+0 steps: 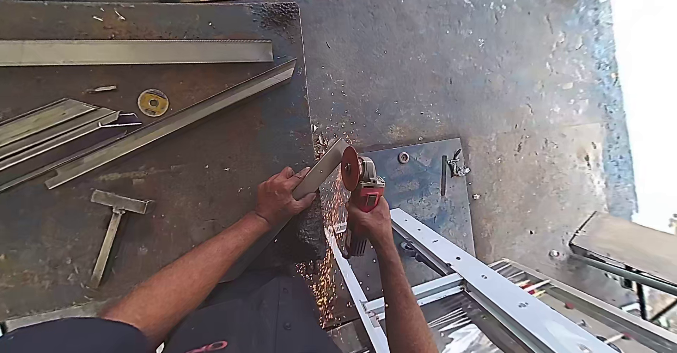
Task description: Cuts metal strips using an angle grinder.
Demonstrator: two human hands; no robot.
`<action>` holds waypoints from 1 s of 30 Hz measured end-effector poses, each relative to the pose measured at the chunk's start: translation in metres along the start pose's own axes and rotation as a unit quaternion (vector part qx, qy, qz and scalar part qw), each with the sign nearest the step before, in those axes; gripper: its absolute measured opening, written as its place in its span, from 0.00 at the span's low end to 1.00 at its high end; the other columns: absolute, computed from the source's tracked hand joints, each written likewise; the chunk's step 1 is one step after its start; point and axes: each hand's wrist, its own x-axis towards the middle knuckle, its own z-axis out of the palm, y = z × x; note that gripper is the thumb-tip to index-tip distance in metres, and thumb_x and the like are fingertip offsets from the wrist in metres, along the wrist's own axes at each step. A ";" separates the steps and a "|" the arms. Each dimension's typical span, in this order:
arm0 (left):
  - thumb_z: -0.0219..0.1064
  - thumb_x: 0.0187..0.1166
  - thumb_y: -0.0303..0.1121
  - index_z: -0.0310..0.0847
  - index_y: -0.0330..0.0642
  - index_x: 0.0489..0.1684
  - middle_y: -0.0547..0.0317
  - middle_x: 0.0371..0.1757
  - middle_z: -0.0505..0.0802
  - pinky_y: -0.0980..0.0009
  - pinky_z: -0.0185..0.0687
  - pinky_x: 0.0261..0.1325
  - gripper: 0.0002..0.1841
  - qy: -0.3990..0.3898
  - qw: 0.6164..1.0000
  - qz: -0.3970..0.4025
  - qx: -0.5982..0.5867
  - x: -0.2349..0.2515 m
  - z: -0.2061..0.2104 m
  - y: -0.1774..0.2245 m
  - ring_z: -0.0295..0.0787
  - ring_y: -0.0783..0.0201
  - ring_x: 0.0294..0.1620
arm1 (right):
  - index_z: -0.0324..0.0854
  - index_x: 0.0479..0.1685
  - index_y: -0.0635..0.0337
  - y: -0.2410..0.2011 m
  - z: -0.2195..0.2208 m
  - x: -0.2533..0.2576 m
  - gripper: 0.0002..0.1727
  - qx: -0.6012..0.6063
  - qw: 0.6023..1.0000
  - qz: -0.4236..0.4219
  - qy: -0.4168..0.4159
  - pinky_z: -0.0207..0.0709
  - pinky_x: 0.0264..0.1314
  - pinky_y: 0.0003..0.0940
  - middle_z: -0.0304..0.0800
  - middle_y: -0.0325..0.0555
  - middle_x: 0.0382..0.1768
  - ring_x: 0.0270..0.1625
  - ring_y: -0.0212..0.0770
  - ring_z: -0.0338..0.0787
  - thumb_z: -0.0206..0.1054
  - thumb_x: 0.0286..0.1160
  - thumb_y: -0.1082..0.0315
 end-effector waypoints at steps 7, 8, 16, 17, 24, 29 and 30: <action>0.62 0.70 0.71 0.82 0.66 0.78 0.54 0.47 0.92 0.52 0.86 0.38 0.37 -0.001 1.000 0.002 0.000 0.000 0.000 -0.001 0.92 0.55 0.42 | 0.79 0.64 0.64 0.000 0.002 0.002 0.41 0.008 1.000 -0.005 -0.001 0.86 0.58 0.44 0.93 0.47 0.46 0.49 0.38 0.92 0.85 0.45 0.52; 0.61 0.70 0.71 0.82 0.66 0.78 0.54 0.47 0.92 0.52 0.86 0.38 0.37 0.002 1.000 0.003 0.000 0.000 0.000 -0.001 0.92 0.55 0.41 | 0.79 0.64 0.64 0.000 0.002 0.002 0.41 0.011 1.000 -0.004 -0.002 0.86 0.58 0.44 0.93 0.47 0.46 0.49 0.37 0.93 0.86 0.45 0.53; 0.61 0.70 0.71 0.81 0.67 0.79 0.54 0.47 0.92 0.52 0.86 0.39 0.37 -0.012 1.000 -0.004 -0.003 0.000 -0.001 0.000 0.91 0.55 0.42 | 0.79 0.63 0.63 -0.005 0.001 0.004 0.40 -0.002 1.000 0.001 0.003 0.86 0.57 0.43 0.93 0.46 0.45 0.48 0.37 0.92 0.85 0.45 0.53; 0.61 0.70 0.71 0.81 0.66 0.79 0.54 0.47 0.92 0.52 0.86 0.39 0.37 -0.009 1.000 -0.003 -0.002 0.000 -0.001 0.000 0.92 0.55 0.43 | 0.80 0.63 0.63 -0.006 0.001 0.004 0.40 -0.002 1.000 0.000 0.002 0.86 0.56 0.43 0.93 0.46 0.45 0.48 0.37 0.92 0.85 0.45 0.53; 0.60 0.71 0.72 0.82 0.67 0.78 0.56 0.44 0.91 0.55 0.85 0.37 0.37 -0.002 1.000 0.000 0.002 0.000 -0.001 -0.001 0.90 0.57 0.39 | 0.80 0.62 0.61 0.000 0.002 0.008 0.40 0.018 1.000 0.000 -0.007 0.88 0.54 0.42 0.93 0.43 0.43 0.46 0.35 0.93 0.85 0.43 0.53; 0.61 0.71 0.72 0.83 0.67 0.78 0.56 0.44 0.91 0.55 0.84 0.36 0.36 0.002 1.000 0.001 0.003 0.000 -0.001 0.000 0.90 0.57 0.39 | 0.79 0.61 0.61 -0.001 0.001 0.008 0.39 0.019 1.000 0.005 -0.010 0.88 0.53 0.41 0.93 0.43 0.42 0.45 0.34 0.93 0.85 0.44 0.53; 0.60 0.71 0.72 0.82 0.67 0.78 0.56 0.44 0.91 0.55 0.84 0.36 0.37 0.001 1.000 0.001 0.002 0.000 -0.001 0.000 0.90 0.57 0.39 | 0.80 0.61 0.61 -0.001 0.001 0.008 0.39 0.019 1.000 0.006 -0.008 0.88 0.53 0.41 0.93 0.42 0.42 0.45 0.34 0.93 0.85 0.43 0.53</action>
